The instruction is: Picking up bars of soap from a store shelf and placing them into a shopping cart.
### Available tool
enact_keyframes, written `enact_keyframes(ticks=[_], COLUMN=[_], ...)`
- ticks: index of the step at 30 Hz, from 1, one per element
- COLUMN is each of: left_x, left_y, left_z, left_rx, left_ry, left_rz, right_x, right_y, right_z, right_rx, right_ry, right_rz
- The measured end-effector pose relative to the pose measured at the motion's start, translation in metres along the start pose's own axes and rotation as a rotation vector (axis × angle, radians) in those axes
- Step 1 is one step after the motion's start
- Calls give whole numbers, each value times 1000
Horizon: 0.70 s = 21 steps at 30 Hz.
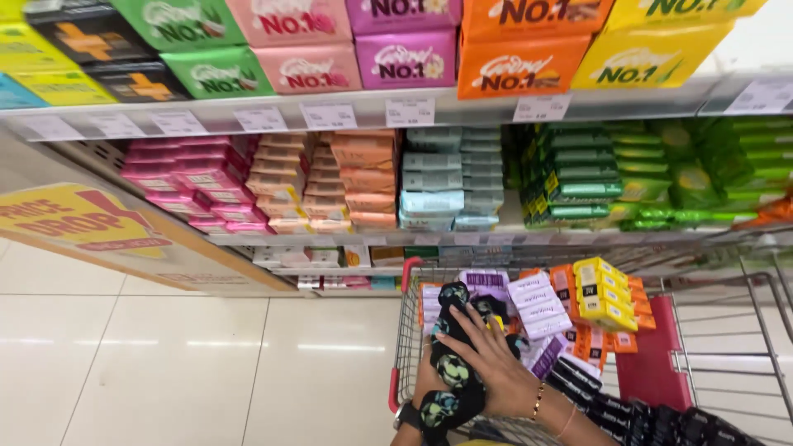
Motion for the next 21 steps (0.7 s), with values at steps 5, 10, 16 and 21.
enact_keyframes(ticks=[5, 10, 16, 21], left_x=[-15, -11, -10, -11], left_y=[19, -81, -108, -106], left_z=[-2, 13, 14, 15], left_rx=[-112, -197, -161, -128], left_ry=[7, -51, -64, -100], left_rz=[84, 4, -188, -292], right_x=[-14, -18, -31, -6], right_y=[2, -19, -57, -117], right_z=[9, 1, -18, -42], right_rx=[91, 82, 121, 263], right_ry=[88, 37, 28, 62], right_rz=[-77, -61, 200, 223])
Point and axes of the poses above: each hand's wrist, its own z-axis towards the middle knuckle, its own x-axis out of the palm, y = z × x, the point moved 4 cm from there along z, towards the middle knuckle, and after that the axes turned 12 degrees about x, right-handed, at the moved point
